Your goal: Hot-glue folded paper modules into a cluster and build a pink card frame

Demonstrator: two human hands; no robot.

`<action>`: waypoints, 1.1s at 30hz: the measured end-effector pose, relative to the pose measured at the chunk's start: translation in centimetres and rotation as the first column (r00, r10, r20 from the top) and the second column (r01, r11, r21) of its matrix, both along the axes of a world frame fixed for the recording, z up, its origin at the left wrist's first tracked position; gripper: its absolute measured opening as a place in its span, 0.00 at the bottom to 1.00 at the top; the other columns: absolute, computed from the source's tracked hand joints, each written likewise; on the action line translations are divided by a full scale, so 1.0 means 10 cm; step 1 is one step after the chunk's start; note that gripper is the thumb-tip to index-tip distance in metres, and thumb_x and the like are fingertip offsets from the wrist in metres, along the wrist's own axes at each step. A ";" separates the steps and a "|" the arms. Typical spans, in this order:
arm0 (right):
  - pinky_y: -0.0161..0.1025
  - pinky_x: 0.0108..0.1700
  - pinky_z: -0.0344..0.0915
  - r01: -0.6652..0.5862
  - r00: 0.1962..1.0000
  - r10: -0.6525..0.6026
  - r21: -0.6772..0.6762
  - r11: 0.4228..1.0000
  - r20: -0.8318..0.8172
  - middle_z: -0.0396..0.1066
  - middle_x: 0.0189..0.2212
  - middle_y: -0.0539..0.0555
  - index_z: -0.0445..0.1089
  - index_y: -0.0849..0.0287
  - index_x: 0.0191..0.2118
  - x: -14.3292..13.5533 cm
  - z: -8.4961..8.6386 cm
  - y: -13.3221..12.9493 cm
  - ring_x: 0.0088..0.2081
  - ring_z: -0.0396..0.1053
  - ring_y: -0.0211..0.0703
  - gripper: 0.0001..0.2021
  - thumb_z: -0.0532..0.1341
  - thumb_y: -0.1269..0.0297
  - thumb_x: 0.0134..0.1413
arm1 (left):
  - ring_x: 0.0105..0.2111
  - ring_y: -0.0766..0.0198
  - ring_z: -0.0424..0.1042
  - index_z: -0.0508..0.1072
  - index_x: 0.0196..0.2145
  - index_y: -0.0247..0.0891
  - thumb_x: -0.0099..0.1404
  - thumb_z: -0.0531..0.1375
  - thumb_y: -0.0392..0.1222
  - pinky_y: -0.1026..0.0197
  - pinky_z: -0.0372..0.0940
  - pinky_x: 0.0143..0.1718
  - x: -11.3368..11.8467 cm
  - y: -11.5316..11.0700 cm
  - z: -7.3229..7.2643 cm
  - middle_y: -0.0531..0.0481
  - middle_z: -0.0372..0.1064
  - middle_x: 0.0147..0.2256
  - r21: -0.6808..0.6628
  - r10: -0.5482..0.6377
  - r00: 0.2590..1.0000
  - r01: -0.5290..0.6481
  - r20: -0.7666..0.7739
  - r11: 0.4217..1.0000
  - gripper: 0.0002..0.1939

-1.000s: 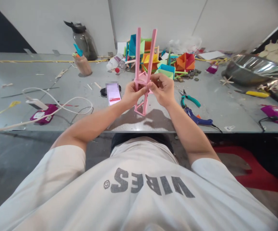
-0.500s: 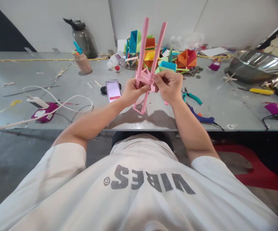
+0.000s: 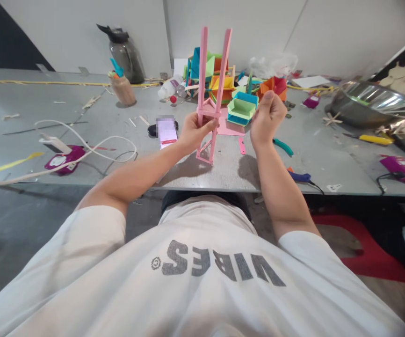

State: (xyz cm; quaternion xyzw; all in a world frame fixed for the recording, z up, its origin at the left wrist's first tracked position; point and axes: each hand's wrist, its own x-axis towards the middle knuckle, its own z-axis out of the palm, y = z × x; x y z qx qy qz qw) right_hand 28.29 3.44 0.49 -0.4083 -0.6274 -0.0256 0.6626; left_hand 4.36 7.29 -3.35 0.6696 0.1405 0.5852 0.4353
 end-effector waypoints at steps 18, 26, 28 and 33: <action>0.42 0.32 0.71 -0.310 0.947 0.314 -0.063 0.949 0.063 0.73 0.33 0.47 0.80 0.49 0.45 -0.51 -0.18 -0.12 0.30 0.70 0.39 0.31 0.74 0.22 0.65 | 0.38 0.58 0.88 0.87 0.45 0.43 0.79 0.72 0.71 0.55 0.82 0.41 -0.01 -0.05 -0.09 0.44 0.89 0.40 0.359 0.194 0.980 -0.167 -0.041 0.918 0.27; 0.48 0.37 0.75 -0.330 0.940 0.333 -0.056 0.942 0.070 0.73 0.30 0.50 0.78 0.48 0.33 -0.43 -0.02 -0.22 0.33 0.73 0.45 0.28 0.75 0.28 0.67 | 0.35 0.62 0.88 0.85 0.49 0.41 0.80 0.73 0.67 0.60 0.82 0.37 -0.03 -0.11 -0.01 0.46 0.87 0.39 0.387 -0.008 0.997 0.036 -0.072 0.921 0.24; 0.49 0.38 0.76 -0.308 0.940 0.314 -0.066 0.949 0.130 0.75 0.30 0.50 0.79 0.48 0.34 -0.37 0.01 -0.23 0.35 0.73 0.46 0.25 0.76 0.32 0.69 | 0.34 0.63 0.88 0.84 0.49 0.41 0.82 0.72 0.65 0.61 0.82 0.36 -0.05 -0.09 0.01 0.46 0.87 0.38 0.389 -0.035 0.994 0.072 -0.100 0.918 0.22; 0.49 0.37 0.73 -0.244 0.944 0.225 0.050 0.969 0.242 0.77 0.31 0.51 0.80 0.48 0.35 -0.23 0.05 -0.24 0.33 0.72 0.44 0.24 0.69 0.36 0.78 | 0.33 0.65 0.86 0.83 0.49 0.42 0.82 0.72 0.65 0.62 0.82 0.36 -0.09 -0.02 0.05 0.49 0.85 0.37 0.347 -0.089 0.984 0.138 -0.154 0.927 0.22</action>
